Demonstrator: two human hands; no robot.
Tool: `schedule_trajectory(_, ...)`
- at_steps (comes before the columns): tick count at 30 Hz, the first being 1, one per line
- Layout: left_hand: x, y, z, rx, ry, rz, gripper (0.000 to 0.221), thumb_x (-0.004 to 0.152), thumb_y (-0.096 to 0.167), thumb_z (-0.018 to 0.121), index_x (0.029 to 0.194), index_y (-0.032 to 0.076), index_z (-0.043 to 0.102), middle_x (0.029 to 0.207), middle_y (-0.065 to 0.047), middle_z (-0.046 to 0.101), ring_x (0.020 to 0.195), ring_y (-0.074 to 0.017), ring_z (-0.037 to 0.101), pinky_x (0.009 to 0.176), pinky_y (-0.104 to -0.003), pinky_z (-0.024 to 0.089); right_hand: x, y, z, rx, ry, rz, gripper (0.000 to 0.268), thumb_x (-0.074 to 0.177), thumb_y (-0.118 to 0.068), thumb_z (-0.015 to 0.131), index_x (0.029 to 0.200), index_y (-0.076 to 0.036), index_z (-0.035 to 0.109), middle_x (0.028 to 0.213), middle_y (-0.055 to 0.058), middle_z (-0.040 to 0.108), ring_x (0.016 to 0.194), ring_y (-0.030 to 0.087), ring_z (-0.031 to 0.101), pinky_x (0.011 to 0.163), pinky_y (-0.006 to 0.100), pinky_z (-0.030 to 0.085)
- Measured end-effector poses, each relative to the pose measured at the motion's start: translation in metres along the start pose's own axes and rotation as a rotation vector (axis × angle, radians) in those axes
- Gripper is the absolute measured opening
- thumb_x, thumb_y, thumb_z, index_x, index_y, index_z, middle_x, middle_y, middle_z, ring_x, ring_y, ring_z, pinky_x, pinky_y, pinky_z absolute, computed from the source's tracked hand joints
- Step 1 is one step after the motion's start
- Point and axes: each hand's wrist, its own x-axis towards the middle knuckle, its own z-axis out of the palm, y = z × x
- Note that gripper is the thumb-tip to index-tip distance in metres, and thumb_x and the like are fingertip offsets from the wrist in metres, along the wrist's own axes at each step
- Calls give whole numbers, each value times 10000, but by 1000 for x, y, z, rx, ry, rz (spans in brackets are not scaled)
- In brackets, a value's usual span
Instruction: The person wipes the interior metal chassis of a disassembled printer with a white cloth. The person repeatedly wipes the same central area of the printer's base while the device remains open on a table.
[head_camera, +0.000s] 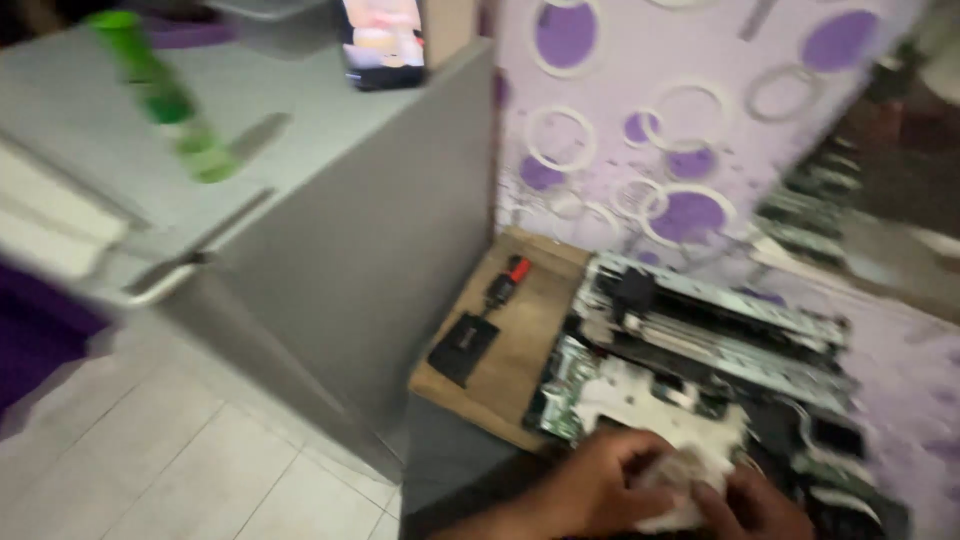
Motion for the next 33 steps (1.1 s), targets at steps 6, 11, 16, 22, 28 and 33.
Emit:
schedule_trajectory(6,1,10,2,-190,14,-50,336,888,254,746,1173,77,729,974,-4,724,831,-54,611,698,-237,511,-19,-15,-5,297,-29,-123,247,761,-244,862,958,-107,801,922,-18,805,864,81,704,809,249,522)
schedule_trajectory(11,6,12,5,-160,79,-59,174,885,184,728,1013,70,762,823,18,680,704,-50,567,587,-241,458,-24,-50,-24,452,-95,-122,117,829,-157,814,918,-102,762,775,-17,748,712,78,637,679,251,513)
schedule_trajectory(16,9,14,9,-156,88,-81,156,861,143,769,1002,79,746,813,14,693,692,-56,602,591,-246,470,-20,-46,-25,516,-99,-114,76,866,-135,785,902,-82,743,743,10,744,652,89,639,588,268,501)
schedule_trajectory(22,5,24,5,-88,101,101,131,868,127,759,979,66,728,968,-26,668,764,-91,578,640,-246,449,-21,-53,-27,630,-150,-134,36,876,-62,750,903,-40,741,749,40,698,651,117,611,561,257,496)
schedule_trajectory(28,1,20,-1,-190,75,56,312,858,145,826,1063,81,600,866,-24,627,753,-102,567,622,-256,442,-24,-50,-27,648,-155,-170,42,907,-89,707,884,-62,683,798,35,672,686,117,615,562,252,465)
schedule_trajectory(33,9,5,-13,129,170,-140,492,776,395,837,1179,121,761,1139,-9,768,1045,-124,709,847,-314,556,-25,-52,-25,773,-105,-191,48,867,-110,726,876,-100,680,1106,102,724,959,149,655,818,291,495)
